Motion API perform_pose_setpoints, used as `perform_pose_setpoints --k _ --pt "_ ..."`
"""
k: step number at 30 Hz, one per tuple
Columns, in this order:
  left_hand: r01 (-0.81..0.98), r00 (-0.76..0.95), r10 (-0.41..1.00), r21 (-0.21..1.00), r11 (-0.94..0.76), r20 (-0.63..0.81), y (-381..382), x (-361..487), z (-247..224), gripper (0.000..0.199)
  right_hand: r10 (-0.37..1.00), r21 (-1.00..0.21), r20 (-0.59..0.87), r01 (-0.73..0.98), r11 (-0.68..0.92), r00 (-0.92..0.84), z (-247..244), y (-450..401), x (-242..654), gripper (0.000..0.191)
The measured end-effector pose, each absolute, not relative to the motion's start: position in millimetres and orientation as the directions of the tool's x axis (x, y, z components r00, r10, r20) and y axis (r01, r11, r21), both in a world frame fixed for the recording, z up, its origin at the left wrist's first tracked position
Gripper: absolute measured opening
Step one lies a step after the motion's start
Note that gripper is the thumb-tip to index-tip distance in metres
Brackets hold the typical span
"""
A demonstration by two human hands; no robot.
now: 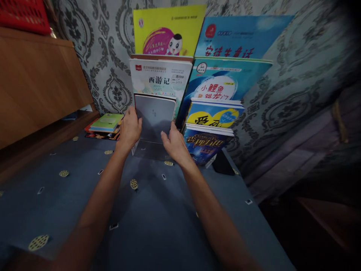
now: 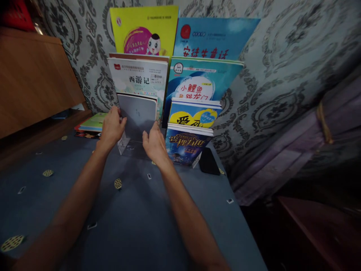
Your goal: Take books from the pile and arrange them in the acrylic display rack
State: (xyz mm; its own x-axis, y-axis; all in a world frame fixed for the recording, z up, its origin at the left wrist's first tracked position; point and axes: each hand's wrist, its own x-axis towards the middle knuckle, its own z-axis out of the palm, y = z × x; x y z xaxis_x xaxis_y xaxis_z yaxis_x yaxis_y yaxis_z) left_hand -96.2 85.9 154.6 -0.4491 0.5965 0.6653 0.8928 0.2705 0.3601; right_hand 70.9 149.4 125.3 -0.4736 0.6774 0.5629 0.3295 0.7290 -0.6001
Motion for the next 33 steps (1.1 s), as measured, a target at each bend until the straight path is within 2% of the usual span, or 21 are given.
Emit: perform_pose_setpoints --k 7,12,15,19,24,33 --pt "0.884 -0.467 0.605 0.36 0.298 0.645 87.4 -96.1 156.2 0.019 0.707 -0.609 0.521 0.372 0.7 -0.479 127.3 148.6 71.0 0.065" --pt "0.888 -0.459 0.614 0.329 0.321 0.642 84.2 -92.5 159.0 0.018 0.676 -0.6 0.56 0.328 0.73 -0.48 126.0 150.6 72.5 0.063" --pt "0.891 -0.454 0.613 0.316 0.326 0.647 81.9 -90.7 160.2 0.019 0.694 -0.601 0.541 0.359 0.714 -0.475 126.8 148.7 72.0 0.065" --pt "0.888 -0.459 0.609 0.355 0.293 0.647 79.0 -93.3 162.4 0.019 0.723 -0.602 0.513 0.407 0.687 -0.463 130.6 142.9 71.7 0.07" --pt "0.892 -0.449 0.601 0.369 0.261 0.661 72.2 -98.7 168.6 0.016 0.681 -0.584 0.552 0.359 0.728 -0.482 135.0 137.5 77.7 0.068" --pt "0.88 -0.47 0.674 0.362 0.307 0.57 52.6 -93.3 185.9 0.029 0.676 -0.588 0.534 0.352 0.729 -0.508 132.2 126.4 89.8 0.067"
